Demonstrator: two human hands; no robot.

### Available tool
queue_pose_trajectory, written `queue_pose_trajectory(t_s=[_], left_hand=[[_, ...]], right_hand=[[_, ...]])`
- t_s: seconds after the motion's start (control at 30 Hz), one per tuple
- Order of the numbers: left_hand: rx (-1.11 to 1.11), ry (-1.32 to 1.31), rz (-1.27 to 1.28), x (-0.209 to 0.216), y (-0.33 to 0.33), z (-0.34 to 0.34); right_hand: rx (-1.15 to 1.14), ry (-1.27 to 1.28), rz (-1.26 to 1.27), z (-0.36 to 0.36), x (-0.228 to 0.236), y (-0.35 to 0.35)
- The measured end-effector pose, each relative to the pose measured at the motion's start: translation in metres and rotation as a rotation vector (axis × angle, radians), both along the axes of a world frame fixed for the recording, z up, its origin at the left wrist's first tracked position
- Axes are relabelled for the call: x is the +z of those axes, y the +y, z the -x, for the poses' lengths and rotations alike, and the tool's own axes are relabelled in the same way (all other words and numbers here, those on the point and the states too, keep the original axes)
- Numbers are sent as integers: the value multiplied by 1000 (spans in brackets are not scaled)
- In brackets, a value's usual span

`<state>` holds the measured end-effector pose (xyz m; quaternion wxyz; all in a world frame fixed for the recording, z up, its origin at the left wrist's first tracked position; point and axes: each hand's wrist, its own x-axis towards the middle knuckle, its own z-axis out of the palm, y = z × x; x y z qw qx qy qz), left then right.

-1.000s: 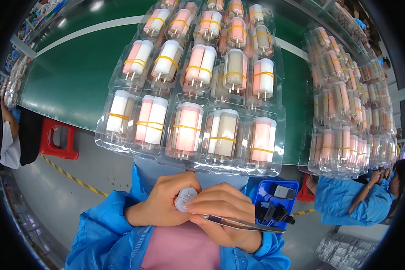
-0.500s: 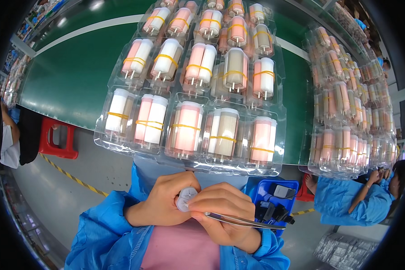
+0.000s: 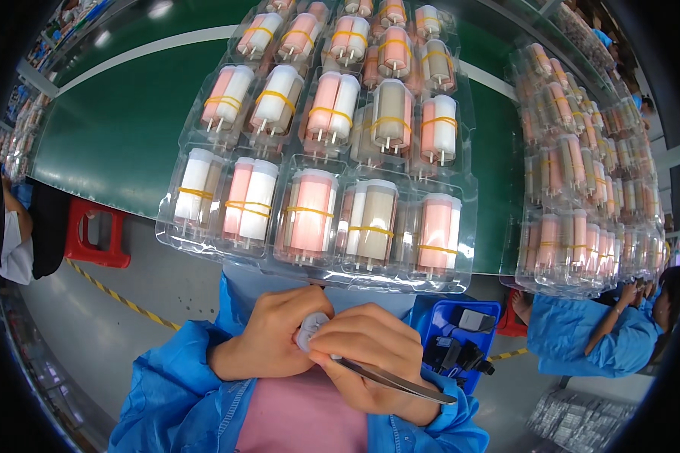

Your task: Assemble small plastic cosmetic or skincare containers by inserting inner components and checking fit.

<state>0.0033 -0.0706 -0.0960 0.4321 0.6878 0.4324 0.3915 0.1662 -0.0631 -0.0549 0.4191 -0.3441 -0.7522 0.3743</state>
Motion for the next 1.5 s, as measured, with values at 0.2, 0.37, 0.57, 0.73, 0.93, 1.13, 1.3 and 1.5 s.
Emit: queue_pose_trajectory(t_s=[0.2,0.37,0.57,0.73,0.93,1.13,1.3,1.5], left_hand=[[27,131,-61,0,1,1],[21,59,-9,2,2,2],[-9,-97,109,11,6,3],[-12,-85,132,12,4,3],[-22,-91,122,8,3,3],[-24,-68,121,12,1,2],[-29,-92,117,10,0,2],[-29,-86,126,10,-1,2]], right_hand=[[-19,-100,-79,5,6,1],[-37,7,7,1,3,1],[-156,255,108,-8,-10,-3],[-141,263,130,-4,-12,-2],[-47,204,36,-4,-10,1],[-103,199,96,-2,-10,-2],[-96,198,96,-2,-10,-2],[-94,169,82,-2,-9,-1]])
